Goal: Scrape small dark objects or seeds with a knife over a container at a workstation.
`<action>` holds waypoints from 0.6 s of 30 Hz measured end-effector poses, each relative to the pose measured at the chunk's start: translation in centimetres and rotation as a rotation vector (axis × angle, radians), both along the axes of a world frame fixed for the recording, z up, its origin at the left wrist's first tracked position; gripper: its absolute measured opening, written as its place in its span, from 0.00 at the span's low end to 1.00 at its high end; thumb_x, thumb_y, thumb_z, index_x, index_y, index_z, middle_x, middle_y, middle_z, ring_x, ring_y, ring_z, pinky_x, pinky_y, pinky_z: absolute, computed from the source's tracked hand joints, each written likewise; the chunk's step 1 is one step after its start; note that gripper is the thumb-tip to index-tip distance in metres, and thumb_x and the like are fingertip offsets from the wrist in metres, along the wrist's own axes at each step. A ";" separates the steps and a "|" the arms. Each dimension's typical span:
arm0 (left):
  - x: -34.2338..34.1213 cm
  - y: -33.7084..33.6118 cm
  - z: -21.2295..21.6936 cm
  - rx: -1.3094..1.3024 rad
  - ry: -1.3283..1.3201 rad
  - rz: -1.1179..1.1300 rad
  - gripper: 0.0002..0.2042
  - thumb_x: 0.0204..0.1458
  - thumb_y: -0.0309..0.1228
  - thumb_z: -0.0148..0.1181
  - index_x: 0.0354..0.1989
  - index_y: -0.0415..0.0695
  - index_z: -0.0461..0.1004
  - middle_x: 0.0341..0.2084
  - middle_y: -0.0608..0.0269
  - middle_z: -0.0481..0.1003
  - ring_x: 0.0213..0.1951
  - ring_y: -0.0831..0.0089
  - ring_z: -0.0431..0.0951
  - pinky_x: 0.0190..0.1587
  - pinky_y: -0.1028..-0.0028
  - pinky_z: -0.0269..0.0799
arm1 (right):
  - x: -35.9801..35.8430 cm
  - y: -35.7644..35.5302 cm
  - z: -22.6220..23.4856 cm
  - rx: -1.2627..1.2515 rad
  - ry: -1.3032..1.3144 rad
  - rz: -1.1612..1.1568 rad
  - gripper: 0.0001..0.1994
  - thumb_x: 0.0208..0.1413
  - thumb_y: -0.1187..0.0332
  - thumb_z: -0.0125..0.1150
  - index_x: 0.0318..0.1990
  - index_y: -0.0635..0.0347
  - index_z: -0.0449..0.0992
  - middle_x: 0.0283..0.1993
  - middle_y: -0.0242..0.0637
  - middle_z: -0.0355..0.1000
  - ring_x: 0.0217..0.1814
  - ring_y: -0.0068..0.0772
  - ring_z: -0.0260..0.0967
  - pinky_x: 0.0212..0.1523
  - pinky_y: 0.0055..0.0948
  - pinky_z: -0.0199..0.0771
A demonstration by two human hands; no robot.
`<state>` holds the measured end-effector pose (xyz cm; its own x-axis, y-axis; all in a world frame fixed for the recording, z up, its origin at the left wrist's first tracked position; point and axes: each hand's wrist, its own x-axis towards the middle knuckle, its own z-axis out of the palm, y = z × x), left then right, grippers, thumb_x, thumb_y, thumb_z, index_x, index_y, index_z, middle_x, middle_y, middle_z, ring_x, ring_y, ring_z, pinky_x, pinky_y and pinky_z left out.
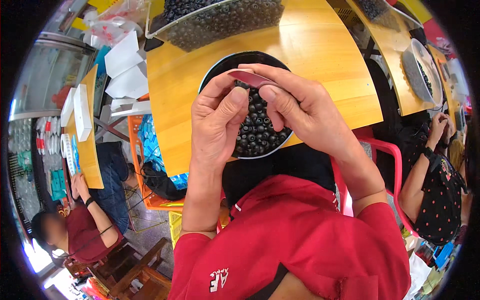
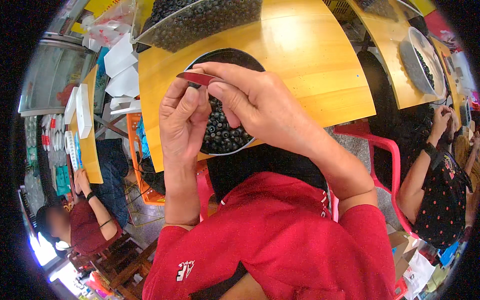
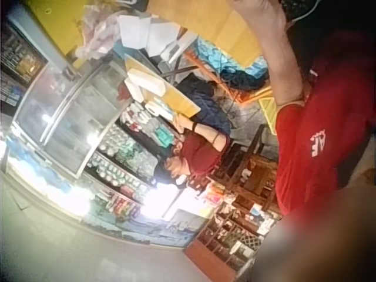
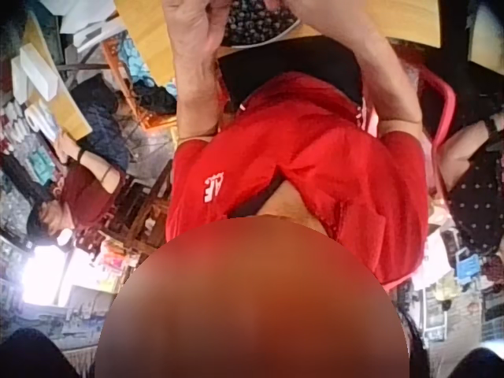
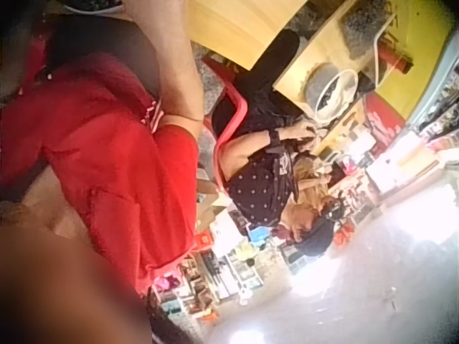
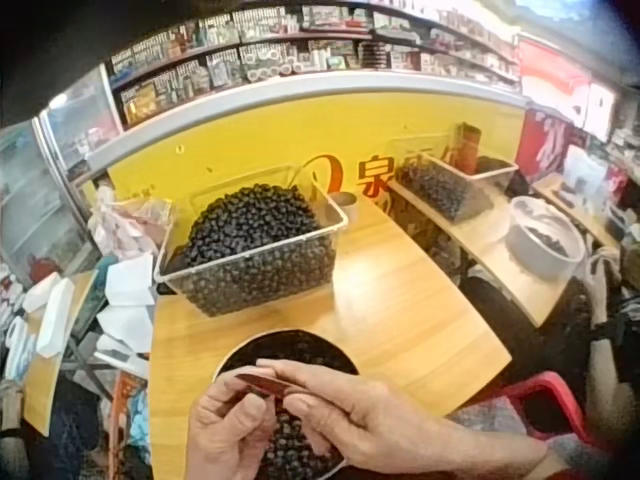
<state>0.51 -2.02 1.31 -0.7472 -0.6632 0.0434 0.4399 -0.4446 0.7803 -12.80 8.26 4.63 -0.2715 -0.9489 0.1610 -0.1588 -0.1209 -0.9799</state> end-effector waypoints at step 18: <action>-0.3 0.6 -0.3 0.125 0.029 0.000 0.16 0.52 0.29 0.60 0.50 0.42 0.71 0.25 0.70 0.70 0.21 0.86 0.60 0.22 0.85 0.55 | 0.1 -0.4 -0.2 0.001 -0.090 -0.008 0.17 0.64 0.66 0.45 0.57 0.61 0.65 0.18 0.25 0.63 0.19 0.10 0.58 0.20 0.12 0.56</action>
<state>0.26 -1.41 1.06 -0.7467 -0.6650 -0.0183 0.4613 -0.5375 0.7059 -12.69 7.88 4.47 -0.2921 -0.9469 0.1343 -0.0706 -0.1187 -0.9904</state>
